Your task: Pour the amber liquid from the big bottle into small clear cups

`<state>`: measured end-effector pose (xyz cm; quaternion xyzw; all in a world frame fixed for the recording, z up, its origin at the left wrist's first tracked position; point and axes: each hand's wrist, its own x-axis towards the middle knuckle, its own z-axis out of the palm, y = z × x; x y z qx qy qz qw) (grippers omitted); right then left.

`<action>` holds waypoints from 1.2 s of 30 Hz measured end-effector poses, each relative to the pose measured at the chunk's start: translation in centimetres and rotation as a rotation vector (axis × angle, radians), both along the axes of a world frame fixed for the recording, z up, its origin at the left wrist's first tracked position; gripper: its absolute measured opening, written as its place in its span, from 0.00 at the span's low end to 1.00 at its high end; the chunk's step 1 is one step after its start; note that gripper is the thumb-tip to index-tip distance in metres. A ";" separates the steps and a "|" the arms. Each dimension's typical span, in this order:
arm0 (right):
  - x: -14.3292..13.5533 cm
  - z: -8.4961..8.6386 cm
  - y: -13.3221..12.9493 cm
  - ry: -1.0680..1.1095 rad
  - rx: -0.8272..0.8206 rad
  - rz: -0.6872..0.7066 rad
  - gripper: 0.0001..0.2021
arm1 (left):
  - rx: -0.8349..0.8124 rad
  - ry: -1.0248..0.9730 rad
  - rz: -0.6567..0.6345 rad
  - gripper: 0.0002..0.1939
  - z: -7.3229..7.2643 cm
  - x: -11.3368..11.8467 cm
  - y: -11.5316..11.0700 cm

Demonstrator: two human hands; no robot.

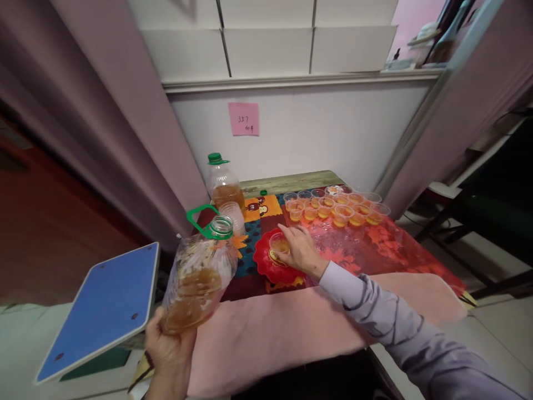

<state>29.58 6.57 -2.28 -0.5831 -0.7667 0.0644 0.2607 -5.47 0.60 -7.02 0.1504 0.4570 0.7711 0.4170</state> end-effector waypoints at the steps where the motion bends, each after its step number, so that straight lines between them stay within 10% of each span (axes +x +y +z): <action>1: 0.3 0.1 -0.1 0.039 0.035 0.006 0.41 | -0.021 -0.029 0.009 0.08 0.2 0.1 -0.1; 8: 7.1 1.3 1.1 0.361 0.103 -0.250 0.45 | -0.070 -0.121 0.040 0.08 1.2 0.7 -0.1; 18: 17.1 -2.4 5.3 -0.001 0.180 -0.418 0.42 | -0.051 -0.064 0.015 0.09 0.7 0.3 -0.2; 30: 17.5 -4.6 5.7 -0.148 0.162 -0.466 0.38 | -0.053 -0.039 0.019 0.11 0.6 0.3 -0.3; 36: 13.6 -0.2 5.8 -0.019 0.319 -0.332 0.32 | -0.052 -0.039 0.035 0.13 -0.2 0.0 -0.4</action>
